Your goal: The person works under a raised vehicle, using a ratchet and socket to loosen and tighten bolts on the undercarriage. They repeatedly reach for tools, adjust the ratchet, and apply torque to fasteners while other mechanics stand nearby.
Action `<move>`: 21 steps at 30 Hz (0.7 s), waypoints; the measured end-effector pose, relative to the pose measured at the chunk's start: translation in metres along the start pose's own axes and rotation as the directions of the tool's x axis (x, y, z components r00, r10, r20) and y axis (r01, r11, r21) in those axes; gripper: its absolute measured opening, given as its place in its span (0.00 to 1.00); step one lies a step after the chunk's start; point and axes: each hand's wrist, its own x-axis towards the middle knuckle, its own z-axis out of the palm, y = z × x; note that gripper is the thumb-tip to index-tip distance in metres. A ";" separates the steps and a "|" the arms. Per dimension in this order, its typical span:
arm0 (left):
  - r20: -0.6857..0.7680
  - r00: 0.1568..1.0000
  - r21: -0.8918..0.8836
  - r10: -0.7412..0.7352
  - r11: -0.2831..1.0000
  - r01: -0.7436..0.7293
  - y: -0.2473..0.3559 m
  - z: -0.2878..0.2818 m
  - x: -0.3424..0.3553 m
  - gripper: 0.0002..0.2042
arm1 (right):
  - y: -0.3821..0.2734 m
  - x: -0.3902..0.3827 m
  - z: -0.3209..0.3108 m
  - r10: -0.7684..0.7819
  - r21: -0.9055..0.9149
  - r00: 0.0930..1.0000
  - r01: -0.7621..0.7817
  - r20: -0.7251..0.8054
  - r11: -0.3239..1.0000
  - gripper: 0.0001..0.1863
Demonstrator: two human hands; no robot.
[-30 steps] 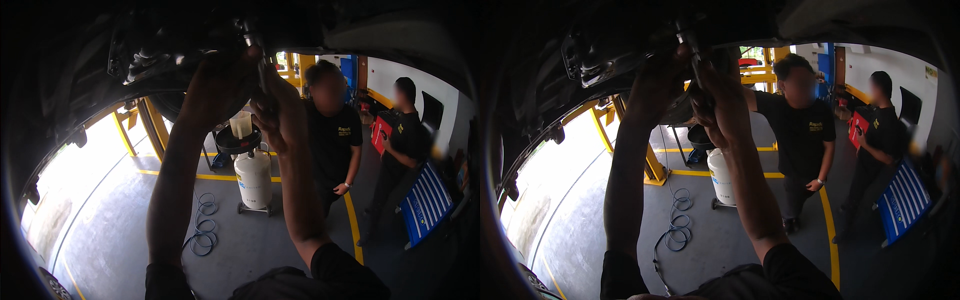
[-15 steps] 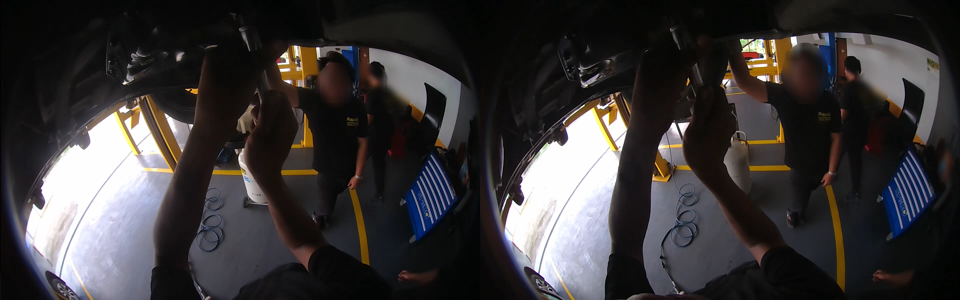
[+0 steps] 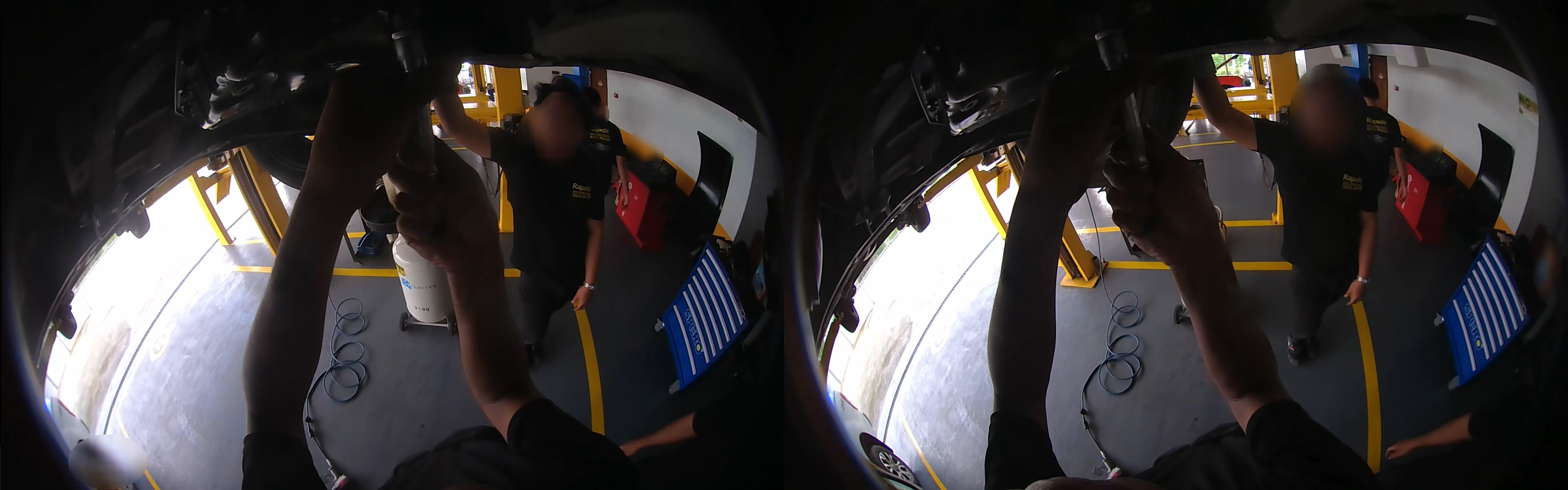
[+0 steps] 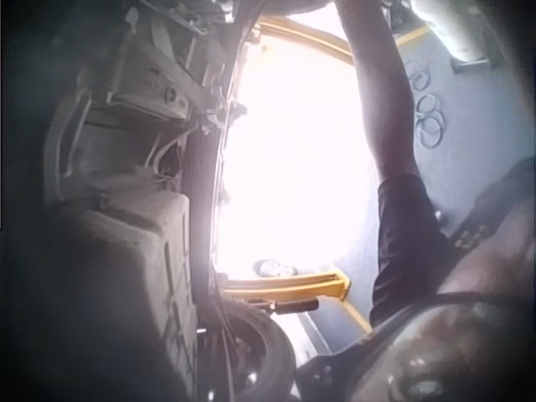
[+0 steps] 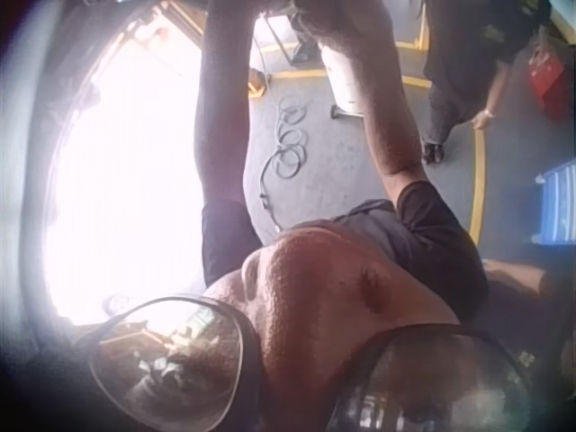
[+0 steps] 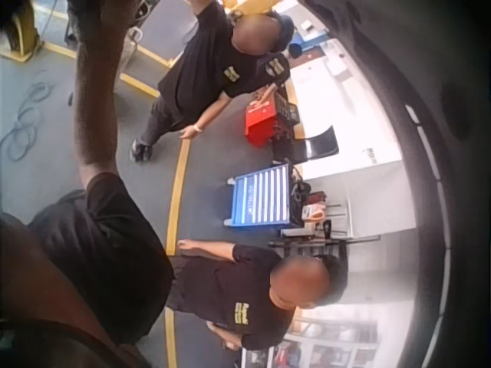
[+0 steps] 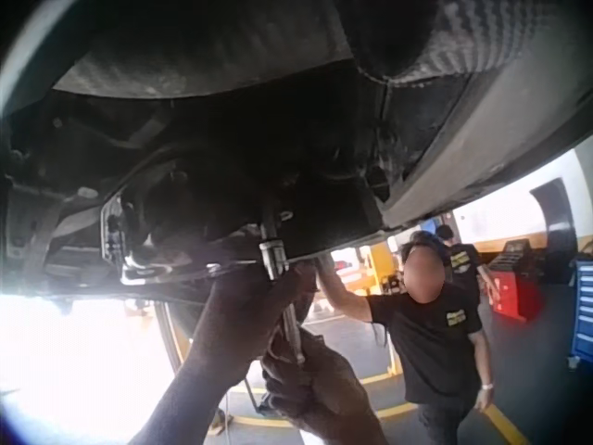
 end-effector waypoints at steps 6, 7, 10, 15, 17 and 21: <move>0.076 0.997 0.022 -0.028 0.999 0.026 0.000 -0.004 -0.001 0.31 | 0.020 -0.003 0.033 -0.710 -0.890 0.597 -0.016 -0.374 0.456 0.19; 0.073 0.997 0.032 -0.039 0.999 0.037 0.003 -0.003 0.000 0.31 | 0.019 -0.003 0.031 -0.635 -0.827 0.665 0.046 -0.393 0.560 0.18; 0.109 0.993 0.053 -0.039 0.998 0.033 0.007 -0.004 0.002 0.30 | 0.006 -0.003 0.021 -0.396 -0.530 0.847 0.167 -0.355 0.832 0.13; 0.212 0.977 0.034 0.019 0.999 -0.027 -0.014 -0.009 -0.004 0.27 | 0.001 -0.003 0.004 -0.195 -0.255 0.947 0.129 -0.256 0.958 0.04; 0.119 0.993 0.089 0.017 0.996 -0.028 -0.009 -0.007 -0.003 0.26 | -0.002 0.001 0.006 -0.248 -0.421 0.923 0.108 -0.294 0.901 0.06; 0.118 0.993 0.060 0.001 0.998 -0.008 -0.014 -0.001 -0.011 0.26 | 0.010 0.006 0.027 -0.544 -0.880 0.760 -0.077 -0.355 0.468 0.11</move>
